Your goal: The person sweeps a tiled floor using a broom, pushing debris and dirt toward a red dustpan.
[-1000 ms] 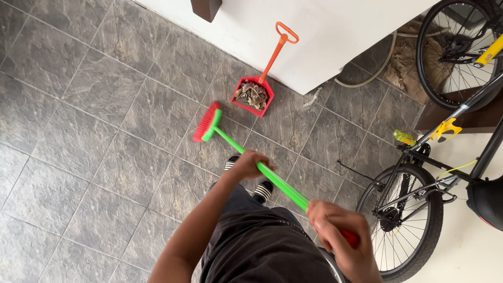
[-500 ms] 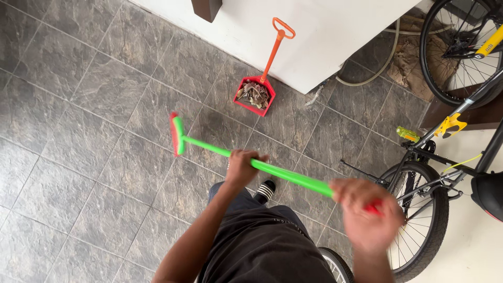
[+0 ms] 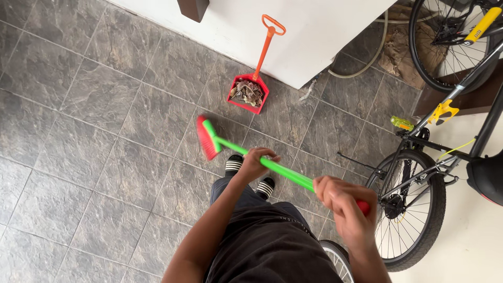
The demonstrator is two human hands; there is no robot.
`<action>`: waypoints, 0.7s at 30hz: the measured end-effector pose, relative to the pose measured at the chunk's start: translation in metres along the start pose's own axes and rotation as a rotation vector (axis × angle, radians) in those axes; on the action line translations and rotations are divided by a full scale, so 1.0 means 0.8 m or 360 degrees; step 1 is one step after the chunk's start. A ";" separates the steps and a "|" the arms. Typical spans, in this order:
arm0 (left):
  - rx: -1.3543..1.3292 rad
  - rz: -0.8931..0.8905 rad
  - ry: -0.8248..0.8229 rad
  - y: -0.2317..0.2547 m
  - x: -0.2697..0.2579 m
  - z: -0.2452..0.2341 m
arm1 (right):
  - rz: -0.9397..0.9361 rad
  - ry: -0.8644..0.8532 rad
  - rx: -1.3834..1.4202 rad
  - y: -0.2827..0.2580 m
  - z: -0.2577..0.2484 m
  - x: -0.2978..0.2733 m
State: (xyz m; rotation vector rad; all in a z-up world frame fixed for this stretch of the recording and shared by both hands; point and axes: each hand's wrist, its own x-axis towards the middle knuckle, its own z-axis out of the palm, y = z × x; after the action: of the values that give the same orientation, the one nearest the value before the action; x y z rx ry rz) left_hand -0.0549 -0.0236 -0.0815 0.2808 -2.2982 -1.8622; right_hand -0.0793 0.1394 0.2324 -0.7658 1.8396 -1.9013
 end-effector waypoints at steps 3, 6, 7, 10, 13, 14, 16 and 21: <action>0.0050 0.0036 -0.0070 0.045 0.028 -0.008 | -0.0102 -0.0081 -0.0076 -0.016 -0.001 -0.001; 0.0320 0.0001 -0.0116 0.095 0.032 -0.016 | -0.0218 -0.0114 0.0137 -0.042 -0.030 0.002; 0.0331 -0.0006 -0.0158 0.108 0.032 -0.020 | -0.0221 -0.0130 0.0217 -0.053 -0.042 0.005; 0.0317 -0.0043 -0.0148 0.127 0.021 -0.027 | -0.0204 -0.0116 0.0354 -0.074 -0.065 0.016; 0.0346 -0.0155 -0.0156 0.099 0.010 -0.031 | -0.0038 0.0079 0.0466 -0.055 -0.068 0.032; 0.0365 -0.0208 -0.0173 0.078 0.005 -0.032 | 0.0044 0.0168 0.0508 -0.040 -0.064 0.035; 0.0535 -0.0403 -0.0264 0.026 -0.004 -0.032 | 0.0220 0.0470 0.0661 0.003 -0.043 0.040; 0.0055 -0.0364 -0.0279 -0.078 -0.036 -0.028 | 0.0410 0.0406 0.0472 0.059 -0.003 0.033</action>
State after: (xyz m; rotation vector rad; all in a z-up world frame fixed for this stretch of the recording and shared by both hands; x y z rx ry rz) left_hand -0.0193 -0.0501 -0.1388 0.4163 -2.5095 -2.0285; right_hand -0.1062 0.1220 0.1888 -0.1867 1.6417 -2.1042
